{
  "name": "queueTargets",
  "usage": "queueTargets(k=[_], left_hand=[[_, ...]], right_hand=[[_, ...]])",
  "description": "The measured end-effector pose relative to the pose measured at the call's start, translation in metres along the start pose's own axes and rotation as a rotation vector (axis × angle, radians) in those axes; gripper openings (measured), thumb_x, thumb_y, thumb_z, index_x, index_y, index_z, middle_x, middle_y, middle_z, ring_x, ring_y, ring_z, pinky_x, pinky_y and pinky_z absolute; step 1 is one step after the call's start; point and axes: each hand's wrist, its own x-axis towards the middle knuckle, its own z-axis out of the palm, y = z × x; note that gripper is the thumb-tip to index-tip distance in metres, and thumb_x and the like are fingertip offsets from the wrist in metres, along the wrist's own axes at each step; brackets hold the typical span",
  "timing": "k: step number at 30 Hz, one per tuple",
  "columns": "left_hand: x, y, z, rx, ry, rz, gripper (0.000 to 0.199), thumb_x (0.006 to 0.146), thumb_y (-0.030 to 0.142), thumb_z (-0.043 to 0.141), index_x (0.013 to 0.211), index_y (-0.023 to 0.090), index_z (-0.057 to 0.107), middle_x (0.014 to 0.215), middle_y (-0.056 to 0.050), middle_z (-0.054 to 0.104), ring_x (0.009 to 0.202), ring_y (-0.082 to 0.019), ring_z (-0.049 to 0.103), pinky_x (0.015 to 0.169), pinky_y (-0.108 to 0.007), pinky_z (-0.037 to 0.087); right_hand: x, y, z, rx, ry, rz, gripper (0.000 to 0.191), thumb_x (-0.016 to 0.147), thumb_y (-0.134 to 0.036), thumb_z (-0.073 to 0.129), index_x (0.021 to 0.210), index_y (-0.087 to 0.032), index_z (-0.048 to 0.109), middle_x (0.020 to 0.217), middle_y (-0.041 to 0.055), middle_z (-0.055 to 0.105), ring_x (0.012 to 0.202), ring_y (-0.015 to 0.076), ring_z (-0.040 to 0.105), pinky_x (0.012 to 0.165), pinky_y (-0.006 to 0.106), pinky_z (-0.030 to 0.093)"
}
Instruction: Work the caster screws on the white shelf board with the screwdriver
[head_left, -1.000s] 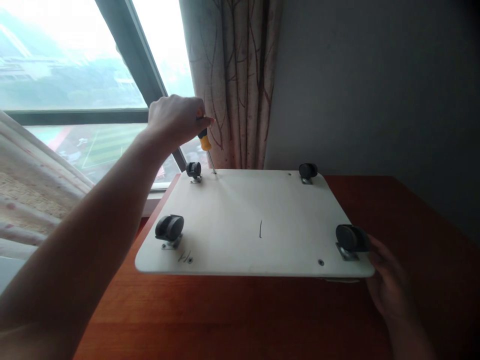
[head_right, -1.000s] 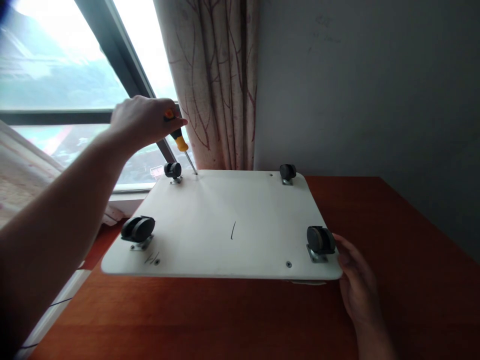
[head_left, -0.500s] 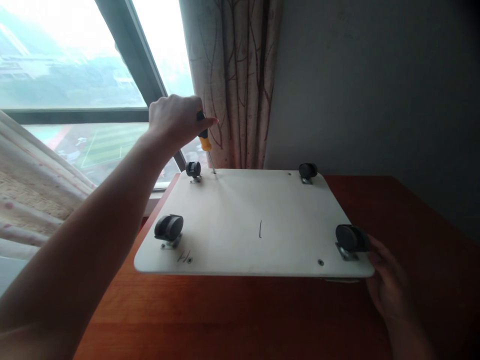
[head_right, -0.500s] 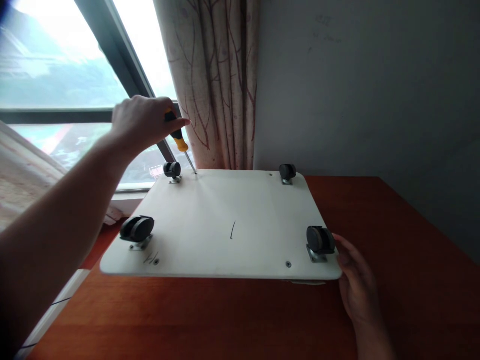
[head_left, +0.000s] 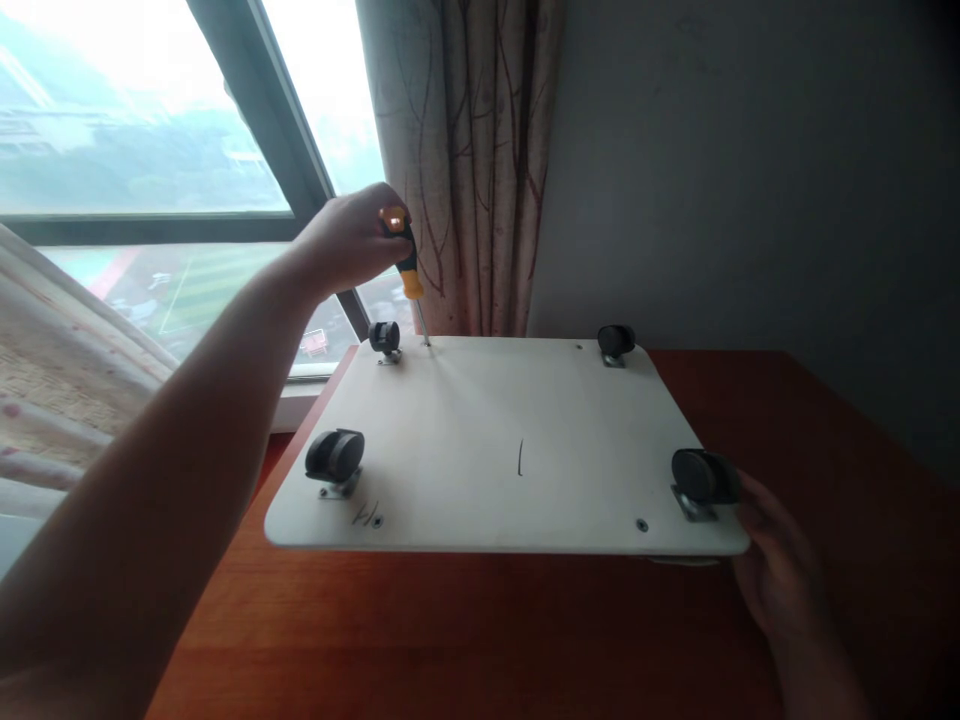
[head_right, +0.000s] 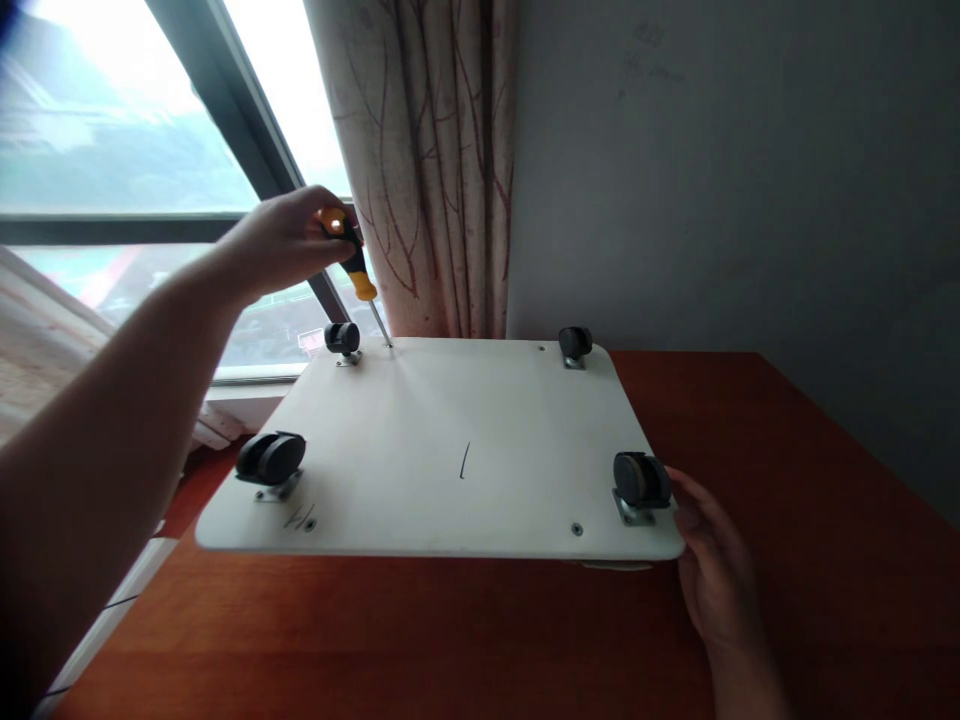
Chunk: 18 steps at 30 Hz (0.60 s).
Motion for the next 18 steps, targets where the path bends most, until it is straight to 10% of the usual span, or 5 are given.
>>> queueTargets(k=[7, 18], left_hand=[[-0.003, 0.013, -0.003, 0.322, 0.092, -0.192, 0.072, 0.084, 0.069, 0.061, 0.097, -0.002, 0.063, 0.113, -0.014, 0.072, 0.132, -0.036, 0.056, 0.106, -0.066, 0.039], [-0.003, 0.001, -0.014, 0.174, -0.001, -0.123, 0.091, 0.077, 0.069, 0.047, 0.109, -0.016, 0.055, 0.108, -0.005, 0.069, 0.12, -0.033, 0.063, 0.095, -0.048, 0.048]], right_hand=[[0.001, 0.001, -0.001, -0.048, -0.012, -0.033, 0.037, 0.081, -0.043, 0.073, 0.116, -0.03, 0.073, 0.126, 0.0021, 0.07, 0.123, 0.0268, 0.06, 0.099, 0.037, 0.048], [-0.003, -0.002, 0.001, -0.026, -0.003, 0.004, 0.035, 0.084, -0.042, 0.072, 0.116, -0.029, 0.073, 0.13, 0.0013, 0.069, 0.123, 0.0249, 0.06, 0.099, 0.034, 0.047]])
